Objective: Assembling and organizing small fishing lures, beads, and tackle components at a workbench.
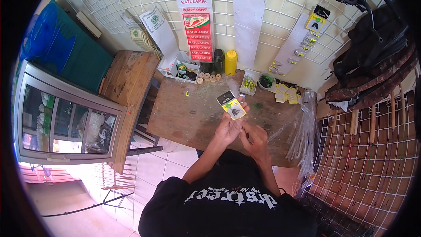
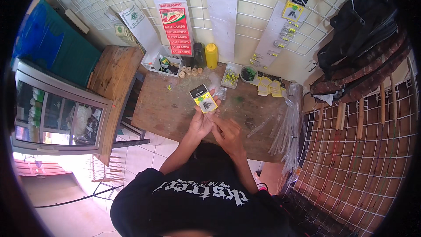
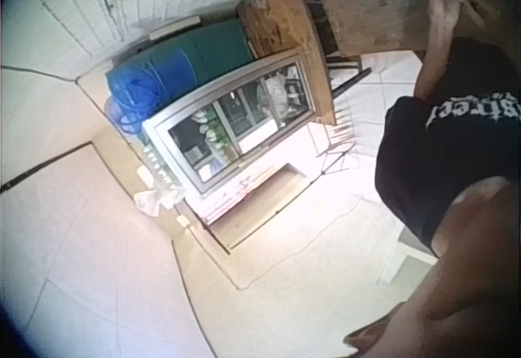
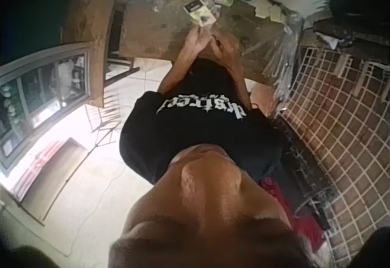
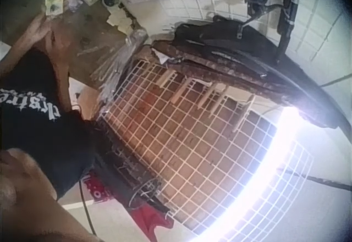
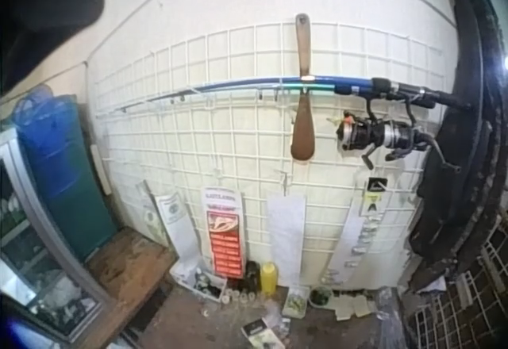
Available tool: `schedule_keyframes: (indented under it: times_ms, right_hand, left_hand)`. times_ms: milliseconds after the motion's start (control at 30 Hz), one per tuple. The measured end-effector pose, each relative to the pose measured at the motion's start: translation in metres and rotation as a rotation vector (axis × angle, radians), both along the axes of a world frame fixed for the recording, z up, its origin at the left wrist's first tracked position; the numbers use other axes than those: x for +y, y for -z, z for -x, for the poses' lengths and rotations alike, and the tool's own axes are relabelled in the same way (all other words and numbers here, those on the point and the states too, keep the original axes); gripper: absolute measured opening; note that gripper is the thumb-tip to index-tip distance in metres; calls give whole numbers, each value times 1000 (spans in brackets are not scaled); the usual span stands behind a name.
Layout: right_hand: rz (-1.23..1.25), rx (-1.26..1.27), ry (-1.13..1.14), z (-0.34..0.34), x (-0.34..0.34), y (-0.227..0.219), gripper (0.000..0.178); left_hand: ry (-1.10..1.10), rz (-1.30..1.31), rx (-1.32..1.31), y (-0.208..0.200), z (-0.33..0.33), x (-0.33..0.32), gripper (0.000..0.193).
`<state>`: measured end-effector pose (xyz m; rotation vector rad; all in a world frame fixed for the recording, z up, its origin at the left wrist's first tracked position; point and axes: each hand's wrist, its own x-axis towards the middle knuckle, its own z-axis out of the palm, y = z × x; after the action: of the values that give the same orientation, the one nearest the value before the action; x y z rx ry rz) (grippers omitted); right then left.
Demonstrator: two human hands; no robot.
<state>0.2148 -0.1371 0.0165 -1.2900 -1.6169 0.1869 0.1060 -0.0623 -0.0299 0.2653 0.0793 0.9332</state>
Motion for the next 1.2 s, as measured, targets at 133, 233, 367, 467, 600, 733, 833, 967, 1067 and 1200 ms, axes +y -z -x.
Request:
schedule_keyframes:
  times_ms: [133,233,367,467,600,733,833,967,1067,1200]
  right_hand:
    - [-20,158,152,1,-8,4,38]
    - [-9,214,270,2,1,-11,35]
    - [26,203,238,-4,12,-22,33]
    - [38,61,191,-15,17,-22,31]
    - [10,117,150,-21,21,-24,24]
    - [-5,276,36,-32,24,-30,16]
    - [136,686,59,-33,22,-17,13]
    - [281,871,11,-37,23,-13,14]
    - [328,895,-29,-38,21,-17,16]
    - [375,924,-83,-39,21,-18,17]
  left_hand:
    - [12,4,-3,-1,-2,0,93]
    - [46,44,-112,-3,-6,-3,88]
    - [77,26,-113,1,-6,-4,86]
    - [82,25,-57,1,-6,-7,84]
    - [157,101,-61,-12,-2,-5,80]
    - [196,5,167,-30,24,-1,85]
    - [327,-152,227,-32,39,10,75]
    - [-178,-448,945,-63,29,9,60]
    - [-225,-682,1140,-79,20,14,53]
    - [-35,-546,982,-81,13,21,37]
